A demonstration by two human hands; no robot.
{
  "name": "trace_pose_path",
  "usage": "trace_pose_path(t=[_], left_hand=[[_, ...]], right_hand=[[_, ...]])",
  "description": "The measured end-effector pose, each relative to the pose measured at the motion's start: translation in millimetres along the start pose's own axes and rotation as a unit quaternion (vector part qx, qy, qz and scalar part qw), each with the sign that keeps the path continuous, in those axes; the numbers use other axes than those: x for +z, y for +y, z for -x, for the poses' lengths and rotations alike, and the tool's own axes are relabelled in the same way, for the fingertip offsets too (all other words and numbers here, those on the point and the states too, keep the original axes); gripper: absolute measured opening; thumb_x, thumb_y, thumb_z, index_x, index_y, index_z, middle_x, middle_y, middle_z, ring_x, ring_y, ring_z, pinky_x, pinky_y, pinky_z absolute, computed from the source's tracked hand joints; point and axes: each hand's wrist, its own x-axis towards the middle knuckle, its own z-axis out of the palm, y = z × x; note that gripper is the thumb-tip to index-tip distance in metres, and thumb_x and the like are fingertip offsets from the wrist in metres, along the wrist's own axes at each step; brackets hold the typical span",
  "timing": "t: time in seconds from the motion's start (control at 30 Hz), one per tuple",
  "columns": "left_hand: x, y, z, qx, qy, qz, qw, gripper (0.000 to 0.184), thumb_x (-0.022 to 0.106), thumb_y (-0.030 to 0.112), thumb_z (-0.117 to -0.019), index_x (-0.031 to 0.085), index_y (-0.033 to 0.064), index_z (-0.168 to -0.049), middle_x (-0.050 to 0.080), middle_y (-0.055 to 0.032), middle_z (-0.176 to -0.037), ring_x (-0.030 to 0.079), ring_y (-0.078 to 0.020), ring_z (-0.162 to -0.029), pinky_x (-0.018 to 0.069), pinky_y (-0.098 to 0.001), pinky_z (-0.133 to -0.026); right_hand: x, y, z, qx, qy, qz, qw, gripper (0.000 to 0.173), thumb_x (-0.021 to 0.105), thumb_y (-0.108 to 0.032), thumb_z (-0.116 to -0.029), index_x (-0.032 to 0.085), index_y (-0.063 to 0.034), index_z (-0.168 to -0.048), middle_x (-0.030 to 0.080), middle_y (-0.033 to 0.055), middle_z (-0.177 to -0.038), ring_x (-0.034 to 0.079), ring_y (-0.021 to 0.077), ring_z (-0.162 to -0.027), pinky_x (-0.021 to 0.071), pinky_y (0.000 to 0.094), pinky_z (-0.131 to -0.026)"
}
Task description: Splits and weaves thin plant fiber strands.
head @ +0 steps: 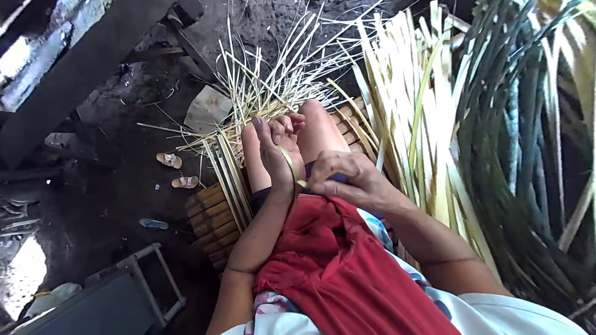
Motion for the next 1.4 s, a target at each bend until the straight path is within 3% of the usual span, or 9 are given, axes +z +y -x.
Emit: trace_pose_path(t=[0.13,0.3,0.5,0.63,0.8,0.9,1.03,1.2,1.4], left_hand=[[-40.0,-5.3,-8.4,-0.097,-0.009,0.122,0.988,0.05,0.023,0.057,-0.1088,0.051,0.0261,-0.081,0.054,0.0096,-0.077,0.06,-0.0028,-0.082,0.0517,-0.0189,-0.081],[-40.4,-3.8,23.1,-0.202,-0.176,0.089,0.959,0.06,0.037,0.07,-0.1001,0.05,0.017,-0.074,0.038,0.0034,-0.051,0.036,-0.0056,-0.035,0.0334,-0.0184,-0.033],[-30.1,-0.3,3.5,-0.169,-0.044,0.093,0.98,0.059,0.023,0.063,-0.1059,0.044,0.0177,-0.073,0.033,0.004,-0.05,0.031,-0.006,-0.036,0.0298,-0.0179,-0.036],[-41.7,3.4,-46.4,-0.148,0.073,0.172,0.971,0.06,0.026,0.048,-0.1112,0.046,0.0207,-0.062,0.041,0.0086,-0.045,0.039,-0.0041,-0.035,0.0387,-0.0187,-0.038],[-52.2,-6.8,-10.4,-0.212,-0.183,0.077,0.957,0.054,0.038,0.059,-0.1052,0.053,0.0204,-0.071,0.045,0.0073,-0.052,0.043,-0.003,-0.041,0.0383,-0.0179,-0.041],[-43.1,-16.4,14.5,-0.232,-0.177,0.053,0.955,0.047,0.051,0.051,-0.104,0.051,0.0213,-0.068,0.041,0.0086,-0.053,0.036,0.0002,-0.041,0.0319,-0.0148,-0.039],[-32.8,-13.5,8.3,-0.17,-0.078,0.06,0.981,0.052,0.033,0.052,-0.109,0.044,0.0184,-0.07,0.033,0.0047,-0.048,0.03,-0.005,-0.034,0.0294,-0.018,-0.035],[-59.8,-7.5,-27.5,-0.123,0.09,0.175,0.973,0.058,0.022,0.049,-0.1114,0.044,0.0218,-0.065,0.036,0.01,-0.046,0.036,-0.0024,-0.037,0.0347,-0.017,-0.04],[-60.4,-15.4,27.4,-0.244,-0.149,0.11,0.952,0.05,0.046,0.059,-0.1035,0.053,0.0209,-0.071,0.041,0.0074,-0.052,0.038,-0.0013,-0.039,0.0336,-0.0153,-0.038]], right_hand=[[3.9,-5.7,28.6,0.038,-0.069,-0.071,0.994,0.023,0.062,-0.024,-0.1026,0.073,-0.0041,-0.096,0.069,-0.0002,-0.092,0.065,0.0037,-0.089,0.0563,0.0201,-0.079],[-7.5,-0.6,-6.8,0.019,0.125,0.069,0.99,0.016,0.06,-0.014,-0.1017,0.068,-0.002,-0.098,0.064,0.0,-0.093,0.063,0.003,-0.084,0.0564,0.0194,-0.075],[8.8,3.8,-3.7,0.053,0.003,0.208,0.977,0.02,0.068,-0.028,-0.0957,0.08,-0.0122,-0.094,0.069,-0.003,-0.087,0.065,0.0054,-0.079,0.0559,0.0259,-0.069],[31.3,4.4,39.5,0.083,-0.169,0.077,0.979,0.032,0.059,-0.034,-0.1041,0.08,-0.0098,-0.101,0.075,0.003,-0.092,0.07,0.0115,-0.087,0.0563,0.0316,-0.08],[-6.8,-1.7,6.4,0.075,0.044,0.105,0.991,0.02,0.064,-0.019,-0.0989,0.078,-0.0048,-0.096,0.072,-0.0025,-0.089,0.067,0.0009,-0.083,0.0576,0.0207,-0.077],[-21.6,-7.8,-12.1,0.054,0.101,0.171,0.979,0.017,0.067,-0.017,-0.0979,0.077,-0.0033,-0.097,0.071,-0.0017,-0.091,0.065,0.0002,-0.083,0.0557,0.0177,-0.076],[-1.2,6.2,-8.9,0.074,-0.018,0.217,0.973,0.02,0.068,-0.028,-0.0962,0.08,-0.0126,-0.095,0.071,-0.0033,-0.09,0.067,0.0053,-0.083,0.0575,0.0263,-0.072],[1.2,11.1,32.7,0.108,-0.272,-0.12,0.949,0.03,0.062,-0.027,-0.1029,0.077,-0.0023,-0.098,0.072,-0.0001,-0.088,0.065,0.0004,-0.085,0.053,0.0192,-0.078],[-33.9,-0.9,-0.4,0.123,0.003,0.049,0.991,0.022,0.061,-0.024,-0.1012,0.075,-0.0092,-0.091,0.068,-0.0066,-0.084,0.062,0.0004,-0.074,0.0539,0.0179,-0.066]])
